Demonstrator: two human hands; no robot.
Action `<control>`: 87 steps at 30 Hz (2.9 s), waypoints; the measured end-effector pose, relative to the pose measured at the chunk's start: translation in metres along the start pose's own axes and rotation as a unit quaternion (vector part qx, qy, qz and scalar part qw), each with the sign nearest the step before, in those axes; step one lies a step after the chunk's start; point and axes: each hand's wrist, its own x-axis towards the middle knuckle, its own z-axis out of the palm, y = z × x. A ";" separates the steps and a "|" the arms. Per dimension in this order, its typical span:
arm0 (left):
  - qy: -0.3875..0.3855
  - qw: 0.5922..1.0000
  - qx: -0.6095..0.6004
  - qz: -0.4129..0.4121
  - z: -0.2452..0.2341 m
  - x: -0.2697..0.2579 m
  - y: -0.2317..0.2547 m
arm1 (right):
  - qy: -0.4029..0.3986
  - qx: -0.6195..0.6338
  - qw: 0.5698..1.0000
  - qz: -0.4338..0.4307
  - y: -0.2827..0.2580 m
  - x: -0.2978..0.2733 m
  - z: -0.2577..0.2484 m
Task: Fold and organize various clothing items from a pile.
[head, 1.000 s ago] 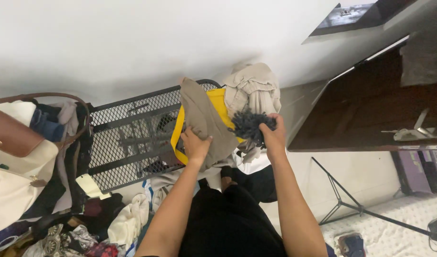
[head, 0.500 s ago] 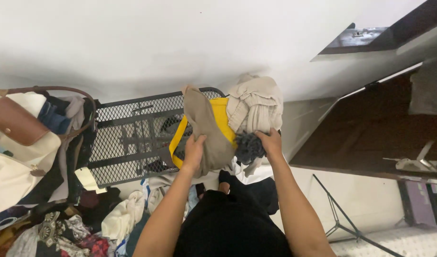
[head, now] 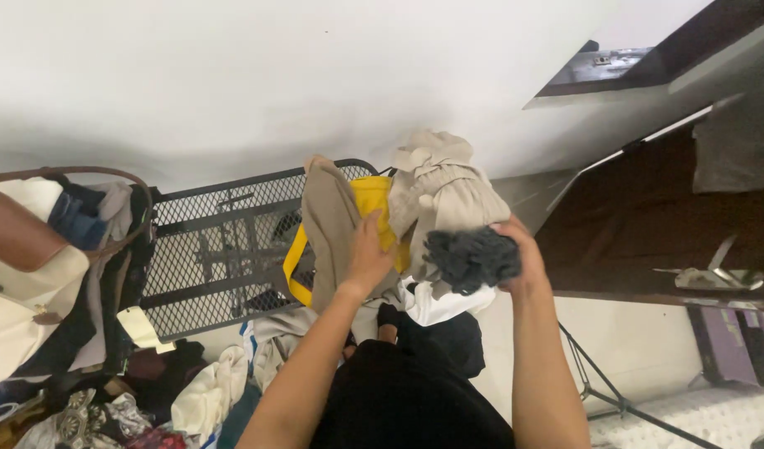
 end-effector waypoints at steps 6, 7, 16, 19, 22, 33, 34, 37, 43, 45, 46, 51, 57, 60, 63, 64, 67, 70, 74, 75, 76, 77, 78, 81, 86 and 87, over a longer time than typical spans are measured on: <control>-0.026 0.971 -0.220 0.090 0.034 0.019 0.078 | -0.068 0.050 0.992 -0.089 -0.038 -0.083 -0.028; -0.101 0.950 -0.293 0.049 0.052 0.020 0.070 | -0.129 0.091 0.983 -0.095 -0.029 -0.086 -0.049; -0.311 0.731 -0.595 -0.124 -0.030 -0.017 0.134 | -0.310 0.105 0.943 -0.066 -0.049 -0.120 0.024; -0.279 0.733 -0.607 -0.133 -0.045 -0.023 0.123 | -0.310 0.194 0.930 -0.032 -0.047 -0.083 0.055; -0.230 0.737 -0.620 -0.140 -0.067 -0.029 0.107 | -0.140 0.234 0.962 -0.001 -0.024 -0.038 0.085; -0.003 0.733 -0.662 -0.156 -0.169 -0.097 0.013 | -0.209 0.048 0.961 0.177 0.196 0.077 0.167; 0.009 0.730 -0.665 -0.157 -0.175 -0.103 0.009 | -0.197 -0.180 0.956 0.119 0.195 0.077 0.179; 0.023 0.724 -0.671 -0.160 -0.188 -0.114 0.012 | -0.185 -0.387 0.903 0.034 0.174 0.048 0.193; -0.009 0.709 -0.684 -0.170 -0.190 -0.109 0.019 | -0.219 -0.213 0.952 -0.013 0.094 -0.060 0.153; -0.042 0.703 -0.688 -0.176 -0.179 -0.101 0.025 | -0.238 -0.207 0.948 -0.029 0.072 -0.099 0.146; -0.062 0.699 -0.689 -0.181 -0.172 -0.099 0.029 | -0.282 -0.236 0.929 -0.044 0.066 -0.116 0.145; -0.169 0.681 -0.684 -0.198 -0.135 -0.090 0.060 | -0.165 -0.303 0.932 -0.107 0.061 -0.152 0.088; -0.273 0.669 -0.660 -0.207 -0.115 -0.065 0.093 | -0.036 -0.159 0.975 -0.151 0.017 -0.198 0.006; -0.395 0.678 -0.603 -0.144 -0.110 -0.048 0.099 | -0.053 -0.082 0.971 -0.216 0.004 -0.234 -0.057; -0.525 0.634 -0.567 -0.004 -0.117 -0.044 0.125 | -0.117 -0.010 0.942 -0.314 -0.003 -0.275 -0.114; -0.576 0.604 -0.549 0.048 -0.125 -0.048 0.149 | -0.109 -0.068 0.923 -0.364 -0.022 -0.295 -0.095; -0.637 0.587 -0.454 0.207 -0.154 -0.063 0.222 | -0.055 -0.195 0.888 -0.412 -0.059 -0.343 -0.066; -0.590 0.656 -0.232 0.410 -0.158 -0.087 0.271 | 0.036 -0.305 0.869 -0.387 -0.059 -0.373 -0.093; -0.436 0.748 0.033 0.500 -0.143 -0.118 0.291 | 0.192 -0.367 0.842 -0.346 -0.047 -0.394 -0.116; -0.436 0.746 0.034 0.503 -0.137 -0.124 0.289 | 0.195 -0.366 0.841 -0.348 -0.043 -0.396 -0.119; -0.394 0.776 0.020 0.492 -0.131 -0.131 0.286 | 0.208 -0.351 0.835 -0.369 -0.038 -0.398 -0.120; -0.352 0.803 0.004 0.481 -0.124 -0.137 0.284 | 0.221 -0.336 0.829 -0.389 -0.035 -0.400 -0.123; -0.353 0.801 0.004 0.484 -0.122 -0.142 0.293 | 0.224 -0.335 0.827 -0.391 -0.038 -0.404 -0.121; -0.221 0.843 -0.057 0.488 -0.117 -0.154 0.306 | 0.221 -0.314 0.815 -0.433 -0.052 -0.414 -0.108; -0.202 0.878 -0.043 0.432 -0.106 -0.154 0.314 | 0.252 -0.506 0.728 -0.389 -0.084 -0.429 -0.104; -0.202 0.878 -0.041 0.433 -0.104 -0.150 0.315 | 0.252 -0.504 0.729 -0.390 -0.085 -0.429 -0.108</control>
